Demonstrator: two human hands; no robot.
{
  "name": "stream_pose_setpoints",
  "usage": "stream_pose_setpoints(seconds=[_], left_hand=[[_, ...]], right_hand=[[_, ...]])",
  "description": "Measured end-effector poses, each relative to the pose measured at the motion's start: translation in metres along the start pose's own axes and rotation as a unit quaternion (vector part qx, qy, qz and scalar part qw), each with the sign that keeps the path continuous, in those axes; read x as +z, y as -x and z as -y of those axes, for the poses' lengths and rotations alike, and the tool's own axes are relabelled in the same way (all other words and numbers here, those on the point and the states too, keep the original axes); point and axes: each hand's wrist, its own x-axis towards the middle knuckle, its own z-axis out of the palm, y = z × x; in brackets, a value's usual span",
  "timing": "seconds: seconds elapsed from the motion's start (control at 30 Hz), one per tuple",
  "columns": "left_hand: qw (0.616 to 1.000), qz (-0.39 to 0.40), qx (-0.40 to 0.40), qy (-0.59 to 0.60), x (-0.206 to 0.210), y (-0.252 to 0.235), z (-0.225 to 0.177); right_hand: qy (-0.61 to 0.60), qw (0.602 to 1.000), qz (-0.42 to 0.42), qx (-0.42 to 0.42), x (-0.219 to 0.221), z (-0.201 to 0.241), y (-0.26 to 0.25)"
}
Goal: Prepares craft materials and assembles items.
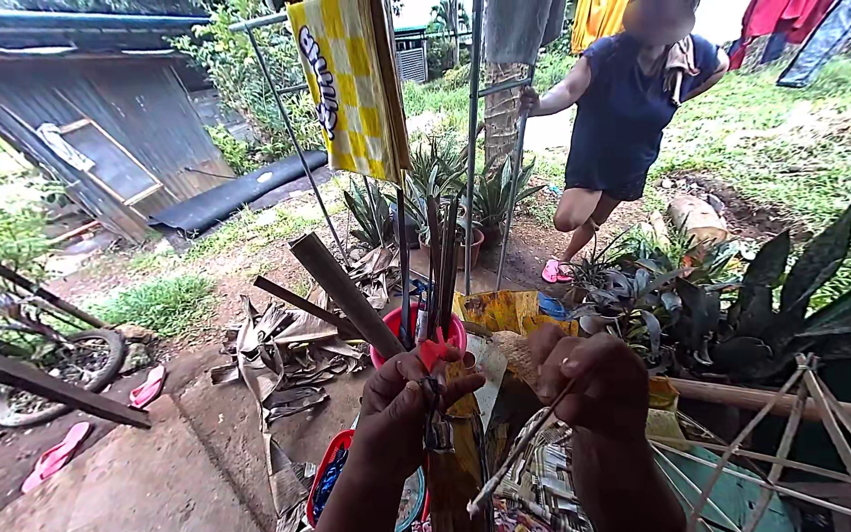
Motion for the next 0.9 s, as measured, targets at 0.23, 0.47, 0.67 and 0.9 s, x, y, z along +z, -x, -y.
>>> stream_pose_setpoints(seconds=[0.23, 0.47, 0.67, 0.9], left_hand=[[0.998, -0.008, 0.039, -0.041, -0.007, 0.002, -0.007], [0.996, 0.036, 0.055, -0.063, 0.007, 0.006, -0.009], [0.994, 0.064, 0.054, -0.073, 0.011, 0.009, -0.013], [0.993, 0.082, 0.052, -0.061, 0.009, 0.009, -0.016]], right_hand=[[0.227, 0.965, -0.118, -0.053, 0.003, 0.021, 0.032], [0.306, 0.947, -0.086, -0.051, 0.012, 0.028, 0.038], [0.337, 0.940, -0.008, -0.055, 0.021, 0.041, 0.031], [0.296, 0.953, 0.031, -0.055, 0.023, 0.042, 0.027]])
